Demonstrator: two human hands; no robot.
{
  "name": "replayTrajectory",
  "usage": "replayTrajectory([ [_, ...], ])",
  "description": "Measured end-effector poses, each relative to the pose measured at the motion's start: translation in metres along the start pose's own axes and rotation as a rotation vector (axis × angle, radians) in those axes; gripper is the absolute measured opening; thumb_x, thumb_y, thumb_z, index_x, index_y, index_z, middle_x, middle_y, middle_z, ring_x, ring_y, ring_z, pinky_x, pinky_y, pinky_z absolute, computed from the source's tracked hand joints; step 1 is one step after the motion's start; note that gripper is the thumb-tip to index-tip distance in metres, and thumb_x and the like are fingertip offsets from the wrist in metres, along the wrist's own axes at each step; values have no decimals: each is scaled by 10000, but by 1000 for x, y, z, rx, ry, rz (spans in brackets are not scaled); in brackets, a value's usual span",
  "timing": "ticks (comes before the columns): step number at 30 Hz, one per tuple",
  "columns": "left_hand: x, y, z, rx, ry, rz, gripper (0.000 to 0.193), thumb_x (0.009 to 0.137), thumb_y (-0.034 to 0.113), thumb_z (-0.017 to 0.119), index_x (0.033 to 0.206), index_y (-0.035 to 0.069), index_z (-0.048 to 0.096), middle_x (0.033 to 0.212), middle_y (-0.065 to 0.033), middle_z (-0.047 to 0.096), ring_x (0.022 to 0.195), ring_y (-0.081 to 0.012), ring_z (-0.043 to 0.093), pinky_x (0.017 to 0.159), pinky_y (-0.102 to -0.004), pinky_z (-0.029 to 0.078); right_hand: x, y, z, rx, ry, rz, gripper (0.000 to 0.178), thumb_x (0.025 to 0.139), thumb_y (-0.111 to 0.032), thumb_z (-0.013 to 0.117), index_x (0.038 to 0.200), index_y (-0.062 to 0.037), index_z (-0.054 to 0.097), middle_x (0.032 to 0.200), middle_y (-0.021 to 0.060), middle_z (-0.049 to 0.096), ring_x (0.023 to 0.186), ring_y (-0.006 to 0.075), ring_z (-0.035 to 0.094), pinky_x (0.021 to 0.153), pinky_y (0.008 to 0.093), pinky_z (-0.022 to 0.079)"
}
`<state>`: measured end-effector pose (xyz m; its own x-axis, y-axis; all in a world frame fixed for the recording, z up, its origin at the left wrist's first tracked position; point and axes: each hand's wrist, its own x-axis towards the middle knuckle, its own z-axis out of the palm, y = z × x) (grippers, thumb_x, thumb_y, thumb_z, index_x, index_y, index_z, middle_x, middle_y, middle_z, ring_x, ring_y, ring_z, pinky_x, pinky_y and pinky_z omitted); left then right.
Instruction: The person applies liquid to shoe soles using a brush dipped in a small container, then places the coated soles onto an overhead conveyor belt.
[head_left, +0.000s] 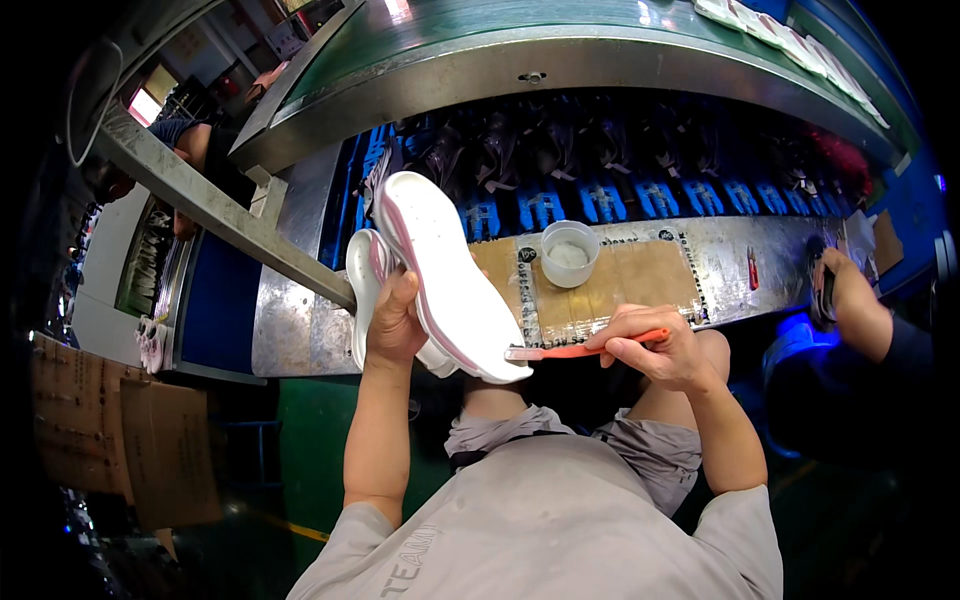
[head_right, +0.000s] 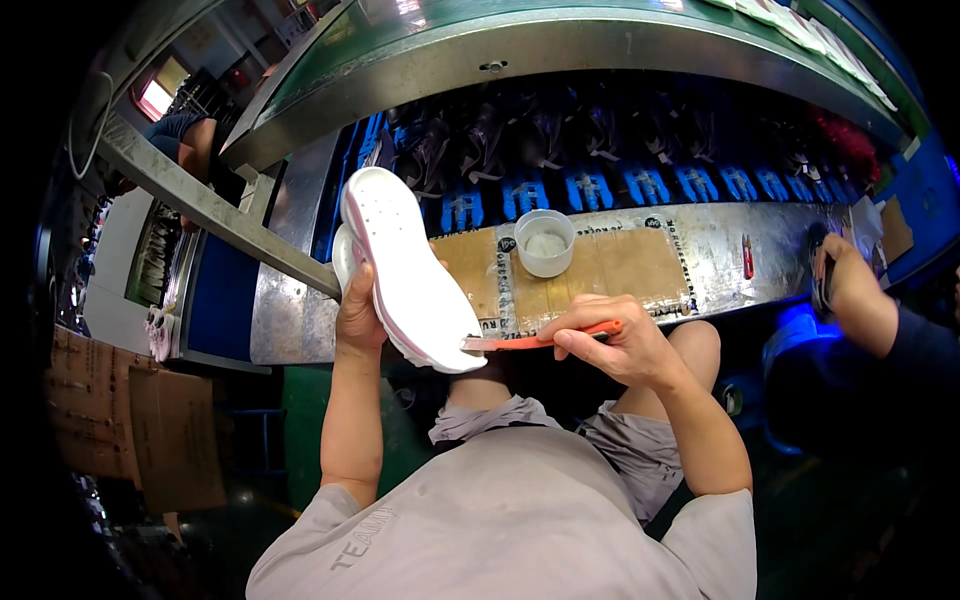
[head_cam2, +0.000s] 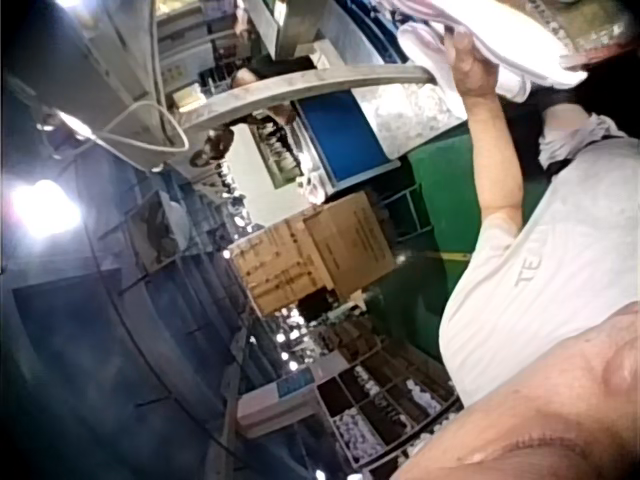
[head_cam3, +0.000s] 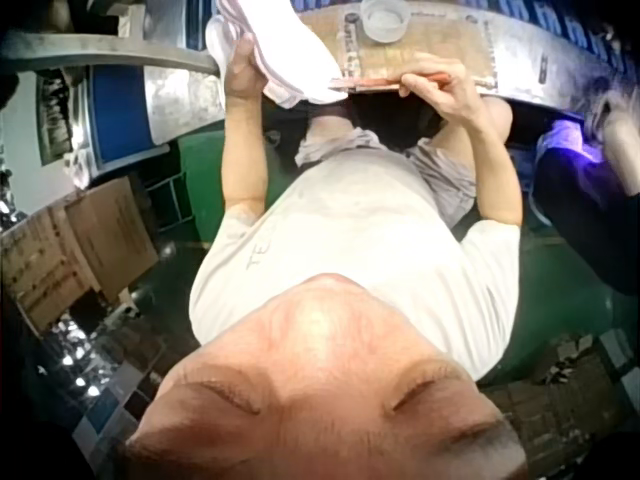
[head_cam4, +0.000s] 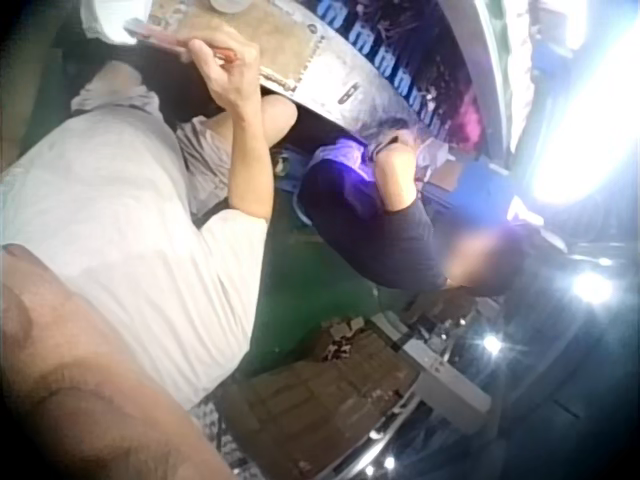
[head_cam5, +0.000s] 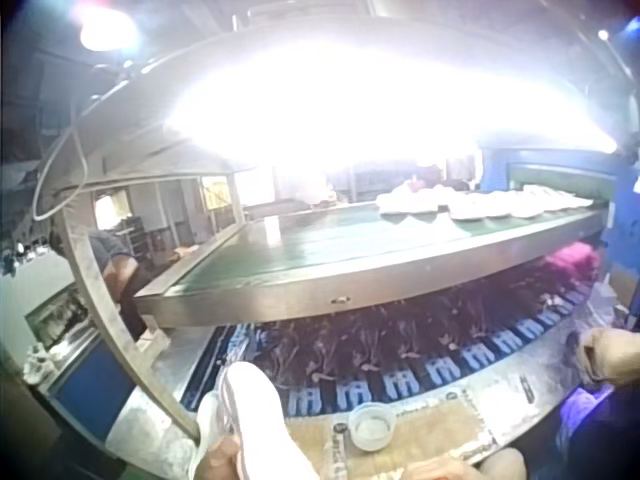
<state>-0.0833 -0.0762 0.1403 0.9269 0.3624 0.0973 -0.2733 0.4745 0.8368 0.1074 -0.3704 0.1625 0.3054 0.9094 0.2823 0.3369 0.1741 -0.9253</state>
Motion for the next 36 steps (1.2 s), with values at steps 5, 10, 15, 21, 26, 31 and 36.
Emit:
replayTrajectory([
  [5,-4,5,-1,363,107,240,950,848,486,801,1506,-45,368,1370,-230,588,1267,-369,607,1051,-460,515,-7,2,11,3,94,127,178,987,-104,644,1000,10,779,754,68,733,705,141,658,673,274,510],
  [10,-13,3,32,426,149,363,1020,737,357,916,1523,3,369,1400,-207,576,1302,-350,584,1116,-474,494,-12,8,27,228,280,321,275,1036,-153,599,1002,64,766,770,82,721,707,107,660,685,239,522],
  [15,-16,-3,43,597,82,361,1025,714,397,948,1499,13,412,1418,-164,573,1314,-313,575,1108,-468,501,-8,-3,35,395,323,300,294,1041,-185,605,1007,60,764,759,74,713,705,105,654,696,239,519],
  [21,-12,-21,46,532,50,337,947,740,351,939,1473,2,451,1411,-169,566,1297,-303,576,1096,-440,501,-2,-9,41,602,346,253,309,1056,-200,587,1034,60,753,782,72,711,731,106,656,713,237,518],
  [26,-7,-44,4,1,107,111,696,915,252,776,1466,-20,450,1388,-113,597,1301,-241,552,1135,-388,401,0,18,42,742,598,169,315,1073,-189,551,1067,79,717,797,60,685,741,110,636,715,237,506],
  [31,-19,-83,-18,-591,309,-223,683,1044,483,347,1534,9,387,1419,-274,562,1305,-487,550,1087,-576,463,-19,43,24,675,723,150,296,1070,-196,566,1065,59,718,781,46,669,728,110,620,701,239,497],
  [36,-58,-100,3,-387,723,-240,578,1019,233,516,1526,0,366,1410,-231,559,1203,-416,634,1009,-587,529,-40,84,6,671,785,182,294,1067,-207,576,1051,52,715,775,47,668,713,113,615,681,249,491],
])
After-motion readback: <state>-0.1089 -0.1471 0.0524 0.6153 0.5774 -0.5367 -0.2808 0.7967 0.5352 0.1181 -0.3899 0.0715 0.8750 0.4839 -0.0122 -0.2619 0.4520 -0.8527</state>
